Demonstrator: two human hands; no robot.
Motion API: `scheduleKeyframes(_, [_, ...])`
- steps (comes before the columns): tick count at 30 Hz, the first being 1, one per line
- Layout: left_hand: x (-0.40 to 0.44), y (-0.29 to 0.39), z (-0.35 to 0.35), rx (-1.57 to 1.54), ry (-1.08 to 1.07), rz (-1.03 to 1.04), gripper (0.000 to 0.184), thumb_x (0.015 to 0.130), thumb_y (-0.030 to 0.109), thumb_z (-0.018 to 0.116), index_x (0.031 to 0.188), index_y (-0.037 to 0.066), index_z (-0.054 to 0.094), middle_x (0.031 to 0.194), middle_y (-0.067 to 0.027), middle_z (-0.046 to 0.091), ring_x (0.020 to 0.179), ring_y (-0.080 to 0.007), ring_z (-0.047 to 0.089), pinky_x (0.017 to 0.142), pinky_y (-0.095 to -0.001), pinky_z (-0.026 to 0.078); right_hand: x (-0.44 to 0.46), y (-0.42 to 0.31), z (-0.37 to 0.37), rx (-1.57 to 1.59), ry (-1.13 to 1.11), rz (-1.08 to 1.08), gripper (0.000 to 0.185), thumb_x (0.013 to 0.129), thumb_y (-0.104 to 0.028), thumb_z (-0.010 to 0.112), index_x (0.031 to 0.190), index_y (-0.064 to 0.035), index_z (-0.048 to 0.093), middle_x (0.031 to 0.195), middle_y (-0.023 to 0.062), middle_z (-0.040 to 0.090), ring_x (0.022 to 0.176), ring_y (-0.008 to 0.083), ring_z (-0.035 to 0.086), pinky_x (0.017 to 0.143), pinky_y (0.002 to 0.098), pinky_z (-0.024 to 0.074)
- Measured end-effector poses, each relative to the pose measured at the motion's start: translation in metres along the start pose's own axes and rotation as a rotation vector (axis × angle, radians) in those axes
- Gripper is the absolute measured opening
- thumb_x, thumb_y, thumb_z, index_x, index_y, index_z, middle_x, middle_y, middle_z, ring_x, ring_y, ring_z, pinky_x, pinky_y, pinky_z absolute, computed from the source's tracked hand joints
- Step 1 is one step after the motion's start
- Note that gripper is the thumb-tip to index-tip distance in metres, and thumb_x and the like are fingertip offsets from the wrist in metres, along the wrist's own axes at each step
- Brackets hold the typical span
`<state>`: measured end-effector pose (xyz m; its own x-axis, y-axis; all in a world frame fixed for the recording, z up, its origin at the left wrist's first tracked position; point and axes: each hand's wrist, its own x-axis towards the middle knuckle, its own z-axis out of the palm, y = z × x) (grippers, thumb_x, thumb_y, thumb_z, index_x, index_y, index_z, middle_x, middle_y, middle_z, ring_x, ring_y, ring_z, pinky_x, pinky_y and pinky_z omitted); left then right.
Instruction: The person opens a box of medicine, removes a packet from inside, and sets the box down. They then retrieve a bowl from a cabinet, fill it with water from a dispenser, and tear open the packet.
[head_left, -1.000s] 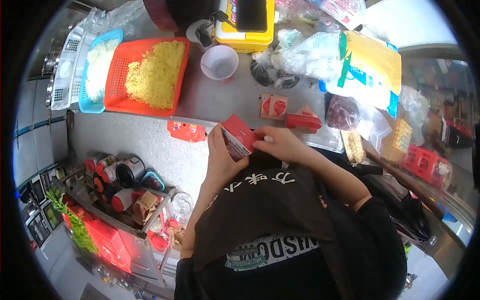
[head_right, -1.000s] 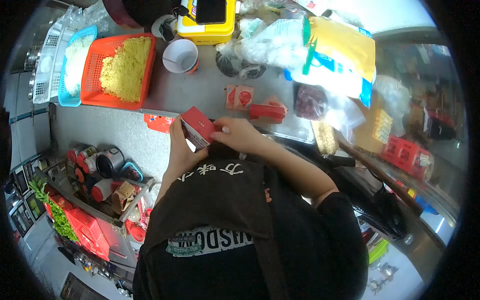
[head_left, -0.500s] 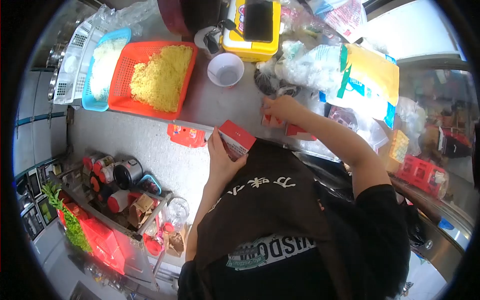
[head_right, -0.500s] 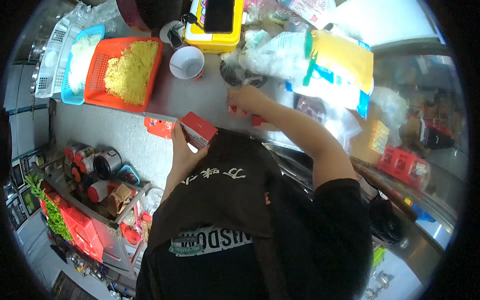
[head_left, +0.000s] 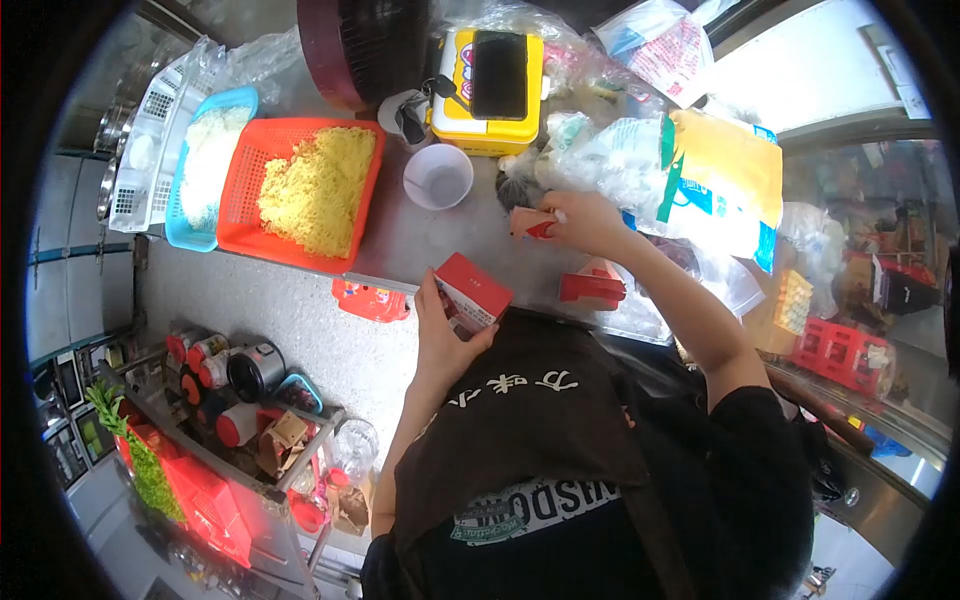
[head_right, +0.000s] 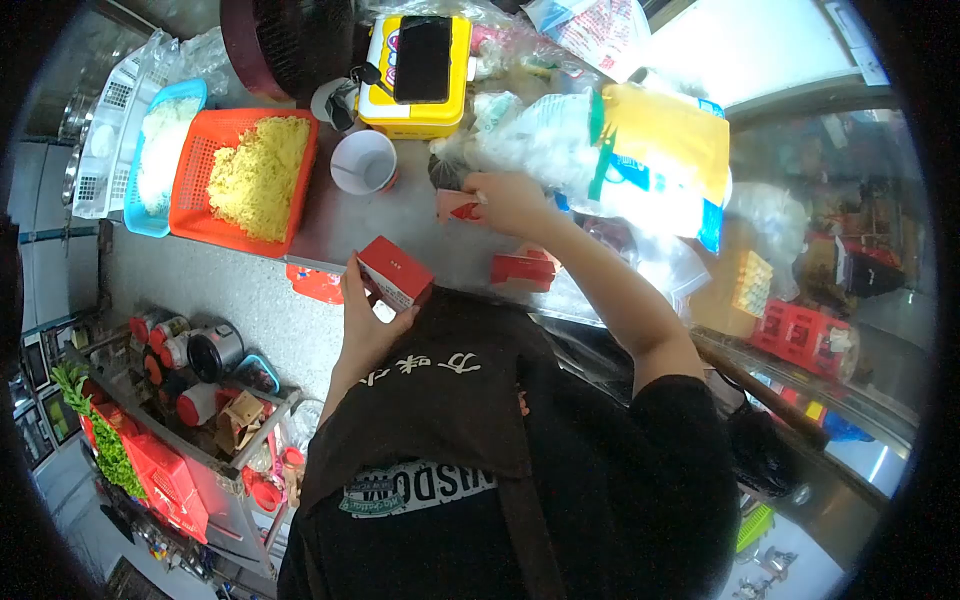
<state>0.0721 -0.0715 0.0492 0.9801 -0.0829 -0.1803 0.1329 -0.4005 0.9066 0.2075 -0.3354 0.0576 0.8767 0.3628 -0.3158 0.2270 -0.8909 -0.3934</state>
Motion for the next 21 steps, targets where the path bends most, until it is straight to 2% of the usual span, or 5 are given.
scheduleKeyframes(5, [0.022,0.051,0.000,-0.088,-0.050,0.097,0.113,0.062,0.012,0.084,0.146,-0.001,0.010,0.134,-0.0232,0.031,0.124,-0.0373,0.040,0.101,-0.0435,0.041,-0.028,-0.002,-0.007,0.895,0.070,0.269,0.028,0.082,-0.017,0.069,0.107,-0.0070,0.063,0.083,0.0032,0.065,0.075,0.0134,0.062,0.070,0.0302,0.0500])
scheduleKeyframes(8, [0.038,0.071,0.001,-0.035,-0.060,0.253,0.112,0.062,0.013,0.085,0.146,-0.001,0.012,0.136,-0.0240,0.031,0.126,-0.0382,0.038,0.101,-0.0440,0.040,-0.044,-0.033,-0.032,1.009,-0.104,0.506,0.026,0.084,-0.014,0.067,0.108,-0.0037,0.062,0.092,0.0016,0.067,0.083,0.0076,0.060,0.073,0.0252,0.0487])
scheduleKeyframes(14, [0.056,0.085,0.001,0.191,-0.098,0.463,0.112,0.061,0.015,0.086,0.147,-0.001,0.016,0.137,-0.0210,0.032,0.126,-0.0339,0.039,0.100,-0.0415,0.042,-0.050,-0.037,-0.010,1.004,0.182,0.188,0.026,0.084,-0.015,0.067,0.109,-0.0087,0.063,0.084,0.0020,0.065,0.075,0.0082,0.059,0.070,0.0270,0.0499])
scheduleKeyframes(17, [0.059,0.090,0.002,0.227,-0.102,0.472,0.112,0.059,0.015,0.086,0.147,0.001,0.018,0.137,-0.0201,0.033,0.125,-0.0344,0.039,0.100,-0.0418,0.041,-0.050,-0.029,-0.007,1.014,0.079,0.109,0.034,0.087,-0.017,0.064,0.120,-0.0117,0.059,0.091,0.0024,0.064,0.078,0.0097,0.059,0.070,0.0276,0.0499])
scheduleKeyframes(21, [0.066,0.089,0.000,0.145,-0.146,0.434,0.111,0.057,0.017,0.088,0.147,0.005,0.024,0.135,-0.0192,0.035,0.125,-0.0357,0.040,0.101,-0.0421,0.040,-0.061,-0.034,-0.042,1.240,-0.216,0.351,0.048,0.087,-0.025,0.064,0.130,-0.0077,0.050,0.105,0.0083,0.064,0.089,0.0139,0.060,0.077,0.0281,0.0494])
